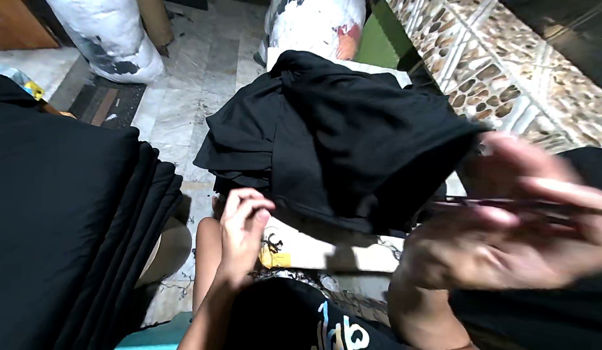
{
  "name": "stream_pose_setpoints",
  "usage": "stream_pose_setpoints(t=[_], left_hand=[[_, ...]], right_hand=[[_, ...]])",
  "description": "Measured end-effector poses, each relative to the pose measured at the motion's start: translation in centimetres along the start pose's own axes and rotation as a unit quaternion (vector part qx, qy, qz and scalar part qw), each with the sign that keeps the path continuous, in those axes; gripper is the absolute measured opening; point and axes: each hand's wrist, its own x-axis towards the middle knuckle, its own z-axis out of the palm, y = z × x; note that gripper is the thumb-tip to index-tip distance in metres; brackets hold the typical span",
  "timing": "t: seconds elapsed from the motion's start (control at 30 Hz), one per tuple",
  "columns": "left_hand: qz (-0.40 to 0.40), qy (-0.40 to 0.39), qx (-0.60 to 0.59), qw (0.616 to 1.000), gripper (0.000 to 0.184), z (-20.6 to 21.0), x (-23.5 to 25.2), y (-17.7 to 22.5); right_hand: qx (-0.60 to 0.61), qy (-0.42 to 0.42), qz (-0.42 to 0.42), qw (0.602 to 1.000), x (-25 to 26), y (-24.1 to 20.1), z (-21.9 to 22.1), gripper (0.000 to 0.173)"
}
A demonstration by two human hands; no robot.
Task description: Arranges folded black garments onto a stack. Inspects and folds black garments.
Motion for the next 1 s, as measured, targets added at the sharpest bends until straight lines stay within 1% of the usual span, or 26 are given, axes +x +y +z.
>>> stream_pose_setpoints(t=[0.03,0.07,0.1,0.13,0.2,0.23,0.27,0.33,0.4,0.47,0.5,0.57,0.6,0.63,0.67,0.7,0.73,0.77,0.8,0.83,0.87,0.9,0.93,0.97,1.0], left_hand=[[-0.035,0.017,0.008,0.999,0.036,0.3,0.7,-0.5],[-0.073,0.020,0.020,0.997,0.032,0.9,1.3,-0.9],[-0.105,0.009,0.031,0.994,0.032,1.6,1.8,-1.3],[-0.126,-0.014,0.032,0.991,0.033,2.5,2.0,-1.8],[-0.127,-0.058,0.020,0.990,0.030,4.0,1.2,-2.1],[-0.118,-0.071,0.010,0.990,0.029,4.1,0.5,-1.9],[-0.111,-0.074,0.001,0.991,0.028,3.8,-0.3,-1.7],[-0.102,-0.062,-0.002,0.993,0.030,2.0,-1.4,-1.6],[-0.096,-0.021,0.008,0.995,0.032,0.2,-1.8,-2.1],[-0.070,0.027,0.051,0.996,0.025,-0.1,-1.7,-1.8],[-0.044,0.040,0.089,0.994,0.020,0.4,-1.5,-1.2],[0.026,0.051,0.196,0.979,0.036,2.0,-1.0,0.0],[0.068,0.062,0.234,0.968,0.034,2.9,-0.5,-0.1],[0.100,0.069,0.248,0.961,0.024,3.6,0.0,-0.6],[0.119,0.074,0.231,0.963,0.015,4.1,0.6,-1.2],[0.122,0.075,0.174,0.974,0.014,4.4,1.2,-1.5],[0.102,0.062,0.066,0.991,0.016,4.7,1.5,-1.3],[0.056,0.026,-0.081,0.995,0.016,4.8,1.6,-0.6],[-0.014,-0.024,-0.246,0.969,0.018,4.7,1.6,0.4],[-0.088,-0.060,-0.380,0.919,0.021,4.5,1.6,1.1],[-0.144,-0.075,-0.460,0.873,0.024,4.3,1.6,1.6],[-0.175,-0.072,-0.500,0.845,0.028,4.0,1.6,1.7],[-0.184,-0.056,-0.506,0.841,0.029,3.9,1.6,1.7],[-0.175,-0.030,-0.484,0.857,0.023,3.7,1.6,1.7],[-0.158,0.003,-0.448,0.880,0.012,3.5,1.5,1.6]], right_hand=[[-0.005,0.015,-0.013,1.000,0.4,-0.2,-0.1,0.025],[-0.018,-0.026,-0.008,0.999,0.1,-0.5,0.1,0.026],[-0.037,-0.100,0.006,0.994,-0.7,-0.8,0.6,0.023],[-0.050,-0.185,0.016,0.981,-1.7,-0.9,1.4,0.023],[-0.097,-0.348,0.028,0.932,-3.3,-0.5,2.7,0.031],[-0.118,-0.397,0.036,0.910,-3.8,-0.1,2.9,0.032],[-0.134,-0.405,0.035,0.904,-4.4,0.2,2.9,0.028],[-0.146,-0.353,0.008,0.924,-5.0,0.8,2.4,0.013],[-0.109,-0.331,0.017,0.937,-5.1,1.0,2.0,0.014],[-0.079,-0.326,0.029,0.942,-5.2,0.9,2.1,0.015],[-0.069,-0.327,0.026,0.942,-5.0,0.8,2.3,0.014],[-0.064,-0.320,0.007,0.945,-4.2,0.5,2.2,0.016],[-0.068,-0.310,-0.002,0.948,-3.6,0.4,2.0,0.018],[-0.076,-0.294,-0.005,0.953,-3.0,0.2,1.7,0.019],[-0.087,-0.278,-0.003,0.957,-2.3,0.0,1.4,0.021],[-0.103,-0.261,0.004,0.960,-1.8,0.0,1.2,0.022],[-0.124,-0.244,0.014,0.962,-1.4,0.3,1.3,0.021],[-0.150,-0.229,0.030,0.961,-1.2,0.7,1.6,0.019],[-0.175,-0.219,0.050,0.958,-1.1,1.4,2.0,0.017],[-0.193,-0.216,0.078,0.954,-1.2,2.2,2.5,0.014],[-0.203,-0.218,0.105,0.949,-1.5,2.9,2.9,0.012],[-0.209,-0.219,0.120,0.946,-1.8,3.2,3.3,0.012],[-0.209,-0.214,0.120,0.947,-2.1,3.0,3.6,0.014],[-0.200,-0.209,0.115,0.950,-2.4,2.4,3.8,0.017],[-0.185,-0.208,0.113,0.954,-2.7,1.5,3.8,0.023]])
